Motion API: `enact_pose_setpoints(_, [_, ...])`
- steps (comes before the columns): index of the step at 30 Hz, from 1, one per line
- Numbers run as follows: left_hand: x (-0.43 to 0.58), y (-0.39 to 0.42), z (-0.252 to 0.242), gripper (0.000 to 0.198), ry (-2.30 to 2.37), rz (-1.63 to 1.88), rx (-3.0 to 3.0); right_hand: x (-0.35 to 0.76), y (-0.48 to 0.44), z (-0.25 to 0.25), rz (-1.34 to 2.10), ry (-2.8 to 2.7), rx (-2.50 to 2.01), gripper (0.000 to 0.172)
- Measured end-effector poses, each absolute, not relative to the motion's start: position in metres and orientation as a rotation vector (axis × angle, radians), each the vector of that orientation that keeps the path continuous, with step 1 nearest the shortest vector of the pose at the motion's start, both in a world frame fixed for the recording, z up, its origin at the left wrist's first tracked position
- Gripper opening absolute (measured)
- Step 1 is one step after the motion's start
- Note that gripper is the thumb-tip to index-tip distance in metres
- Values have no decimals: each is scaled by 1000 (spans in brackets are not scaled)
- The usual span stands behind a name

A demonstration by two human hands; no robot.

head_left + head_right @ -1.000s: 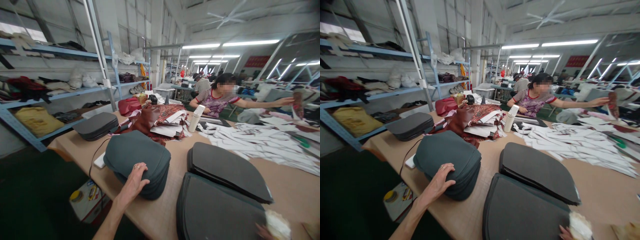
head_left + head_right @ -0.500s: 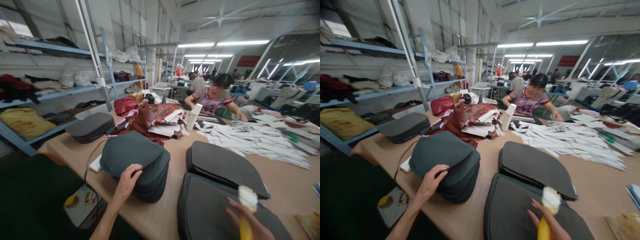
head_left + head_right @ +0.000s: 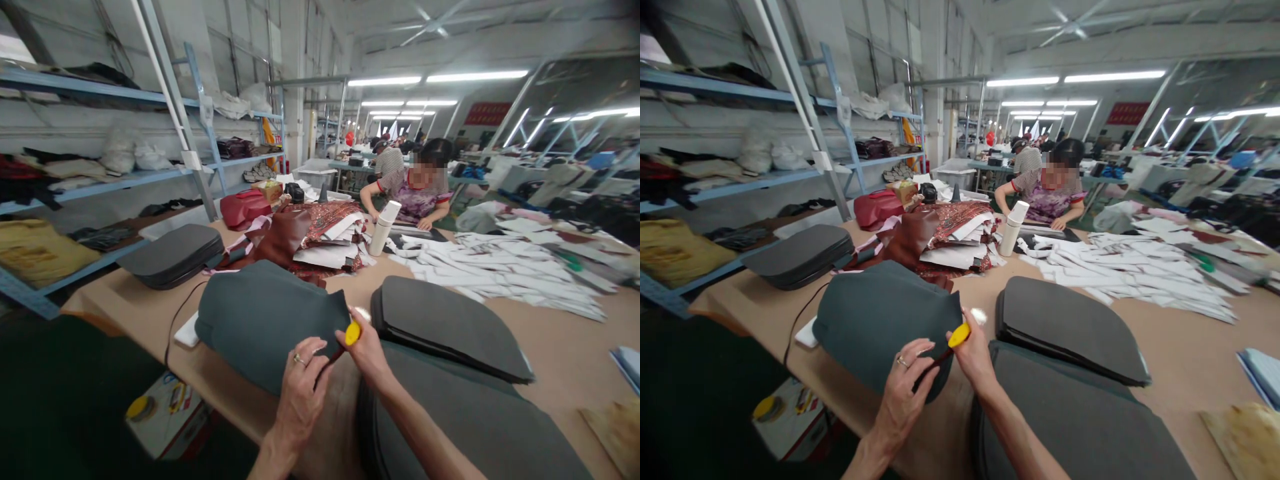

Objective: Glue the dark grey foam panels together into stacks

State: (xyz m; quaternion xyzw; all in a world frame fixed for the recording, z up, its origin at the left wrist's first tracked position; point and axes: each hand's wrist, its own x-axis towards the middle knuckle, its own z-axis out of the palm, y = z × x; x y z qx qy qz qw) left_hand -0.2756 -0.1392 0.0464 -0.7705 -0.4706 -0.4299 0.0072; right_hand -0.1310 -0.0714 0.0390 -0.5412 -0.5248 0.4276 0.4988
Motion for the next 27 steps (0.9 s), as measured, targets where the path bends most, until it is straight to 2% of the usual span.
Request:
enact_pose_setpoints(3, [-284, -147, 41, 54, -1586, -1090, -2458, -102, -74, 48, 898, -1378, -1290, 64])
enact_pose_setpoints(5, [-295, -149, 36, 65, -1622, -1000, -2429, -72, -83, 59, 881, -1431, -1314, 63])
enact_pose_setpoints(10, [-293, -150, 24, 46, -1490, -1024, -2570, 27, -125, 67, 749, -1558, -1496, 58])
enact_pose_setpoints(17, [-190, -172, 20, 37, -1197, -1029, -3055, 153, -205, 24, 393, -1478, -1994, 61])
enact_pose_setpoints(27, [-144, -182, 16, 32, -1104, -709, -3367, 198, -250, -6, 272, -1314, -2101, 55])
